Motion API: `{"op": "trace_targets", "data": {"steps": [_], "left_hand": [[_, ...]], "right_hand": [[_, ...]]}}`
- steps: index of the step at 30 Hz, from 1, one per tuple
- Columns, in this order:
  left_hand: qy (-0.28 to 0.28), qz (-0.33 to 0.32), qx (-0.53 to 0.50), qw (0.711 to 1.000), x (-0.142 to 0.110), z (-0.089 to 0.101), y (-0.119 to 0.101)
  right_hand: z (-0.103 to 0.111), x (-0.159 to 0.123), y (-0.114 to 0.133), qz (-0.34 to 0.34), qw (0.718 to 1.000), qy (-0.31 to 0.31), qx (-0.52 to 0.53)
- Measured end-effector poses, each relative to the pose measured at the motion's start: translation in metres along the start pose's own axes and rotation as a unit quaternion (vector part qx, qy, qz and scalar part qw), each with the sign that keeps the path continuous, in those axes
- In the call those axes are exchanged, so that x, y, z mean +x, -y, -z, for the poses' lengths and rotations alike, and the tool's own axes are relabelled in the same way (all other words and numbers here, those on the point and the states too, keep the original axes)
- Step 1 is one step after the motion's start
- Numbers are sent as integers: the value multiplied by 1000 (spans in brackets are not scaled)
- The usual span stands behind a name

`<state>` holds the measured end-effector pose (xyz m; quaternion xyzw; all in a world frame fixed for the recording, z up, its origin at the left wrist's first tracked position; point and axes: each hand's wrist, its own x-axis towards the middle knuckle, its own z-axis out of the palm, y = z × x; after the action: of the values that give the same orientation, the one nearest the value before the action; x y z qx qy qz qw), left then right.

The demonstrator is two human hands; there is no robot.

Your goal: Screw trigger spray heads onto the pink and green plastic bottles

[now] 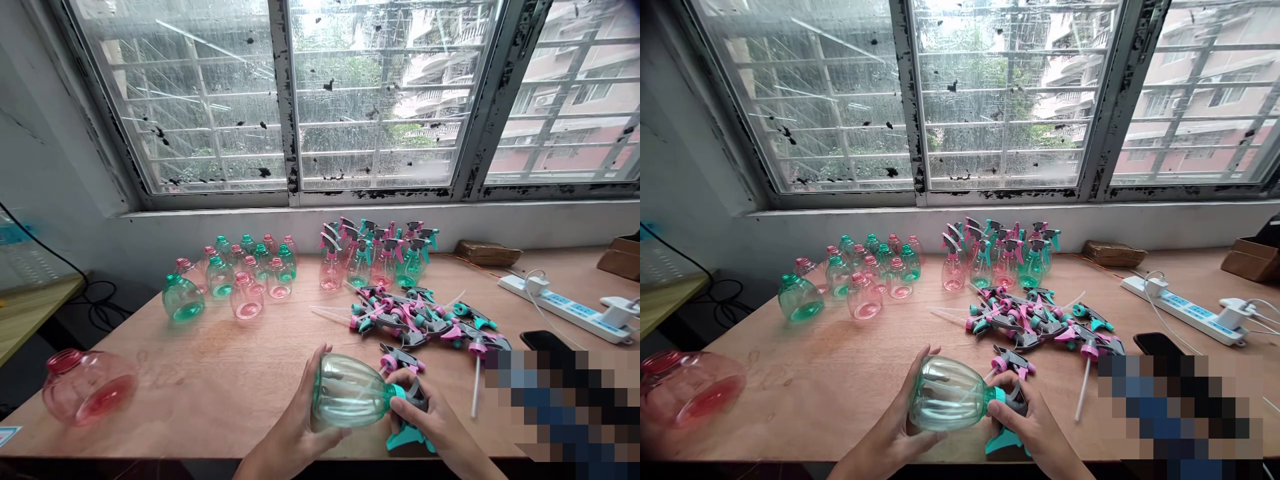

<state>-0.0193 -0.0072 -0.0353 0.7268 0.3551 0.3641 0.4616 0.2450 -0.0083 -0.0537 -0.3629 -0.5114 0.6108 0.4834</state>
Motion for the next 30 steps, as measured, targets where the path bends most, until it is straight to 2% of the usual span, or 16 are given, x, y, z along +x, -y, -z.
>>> {"op": "trace_targets", "data": {"steps": [7,13,21,30], "left_hand": [[-3,-4,6,1000,0,0,4],[-9,14,-52,999,-1,-2,0],[-10,-15,8,1000,1,0,2],[-8,4,-13,1000,-1,-1,9]], "right_hand": [[-2,0,1,-3,1000,-2,-5],[-2,0,3,-6,1000,0,-3],[-1,-1,0,-5,1000,-4,-3],[-2,0,1,-6,1000,-3,4]]}}
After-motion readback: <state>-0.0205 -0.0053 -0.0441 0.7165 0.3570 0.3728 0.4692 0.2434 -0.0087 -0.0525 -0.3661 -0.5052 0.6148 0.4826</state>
